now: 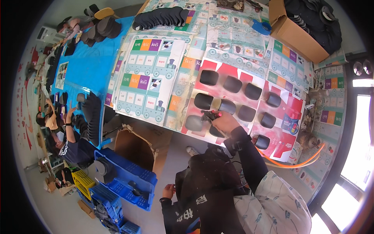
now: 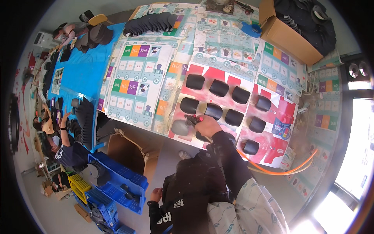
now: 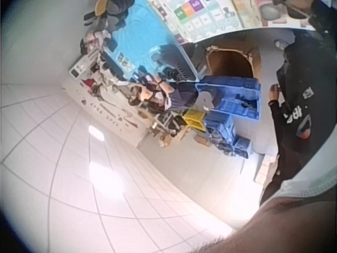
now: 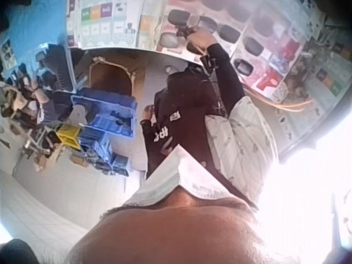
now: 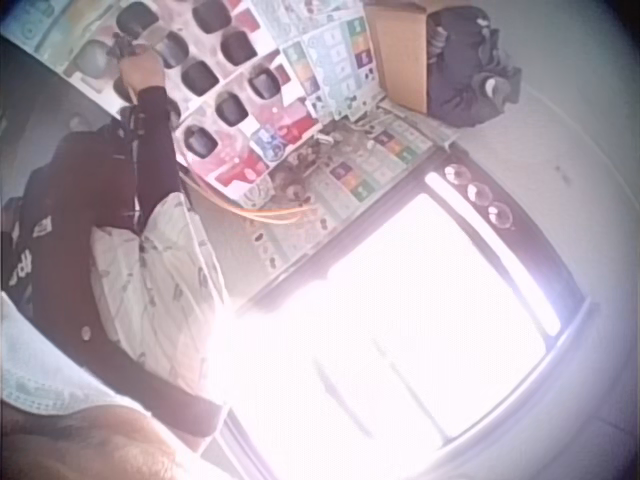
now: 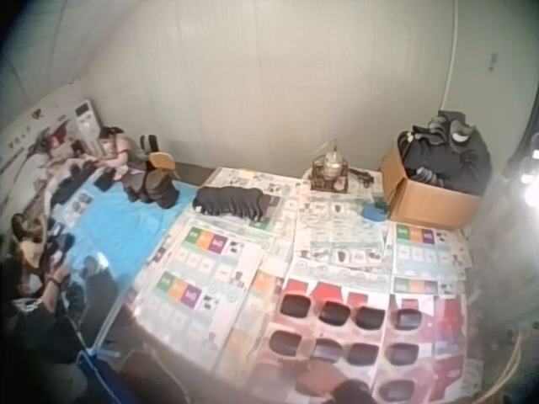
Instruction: The worker is using a glue gun to apply adhesive to black shoe components laid out on a template.
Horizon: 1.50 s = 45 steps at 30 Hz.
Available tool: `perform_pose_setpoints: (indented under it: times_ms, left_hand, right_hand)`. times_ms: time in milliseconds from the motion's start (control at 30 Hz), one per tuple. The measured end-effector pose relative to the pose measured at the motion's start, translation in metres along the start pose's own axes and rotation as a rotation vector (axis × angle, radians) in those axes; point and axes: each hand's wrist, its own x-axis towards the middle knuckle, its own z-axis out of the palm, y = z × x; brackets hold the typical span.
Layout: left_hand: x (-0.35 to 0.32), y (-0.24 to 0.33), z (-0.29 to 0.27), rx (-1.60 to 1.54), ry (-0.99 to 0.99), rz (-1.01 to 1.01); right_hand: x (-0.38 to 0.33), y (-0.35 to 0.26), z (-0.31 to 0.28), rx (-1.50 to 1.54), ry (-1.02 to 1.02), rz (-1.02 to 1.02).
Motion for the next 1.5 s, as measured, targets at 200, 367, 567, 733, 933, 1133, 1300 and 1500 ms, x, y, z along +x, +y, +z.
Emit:
perform_pose_setpoints:
  times_ms: [200, 367, 567, 733, 933, 1133, 1300, 1500]
  left_hand:
    - [-0.005, 0.015, 0.007, 0.237, 0.058, 0.177]
    - [0.003, 0.007, -0.014, 0.078, 0.008, 0.068]
    - [0.022, -0.021, -0.031, 0.147, 0.001, 0.155]
    - [0.041, -0.045, -0.045, -0.231, -0.047, 0.008]
    - [0.047, -0.064, -0.052, -0.211, -0.012, 0.025]
    - [0.053, -0.079, -0.054, -0.146, 0.03, 0.12]
    - [0.059, -0.073, -0.049, -0.24, 0.01, 0.054]
    - [0.05, -0.06, -0.055, -0.27, 0.024, 0.036]
  right_hand:
    - [-0.025, -0.043, 0.0, -0.054, -0.083, -0.015]
    - [-0.045, -0.039, -0.009, -0.141, 0.201, -0.15]
    - [-0.036, -0.045, -0.002, -0.239, 0.468, -0.302]
    - [-0.038, -0.058, 0.003, -0.399, 0.457, -0.252]
    - [-0.038, -0.053, 0.009, -0.357, 0.42, -0.227]
    - [-0.047, -0.044, 0.008, -0.311, 0.495, -0.229]
    - [-0.039, -0.038, 0.018, -0.25, 0.45, -0.191]
    - [-0.046, -0.048, 0.032, -0.353, 0.457, -0.275]
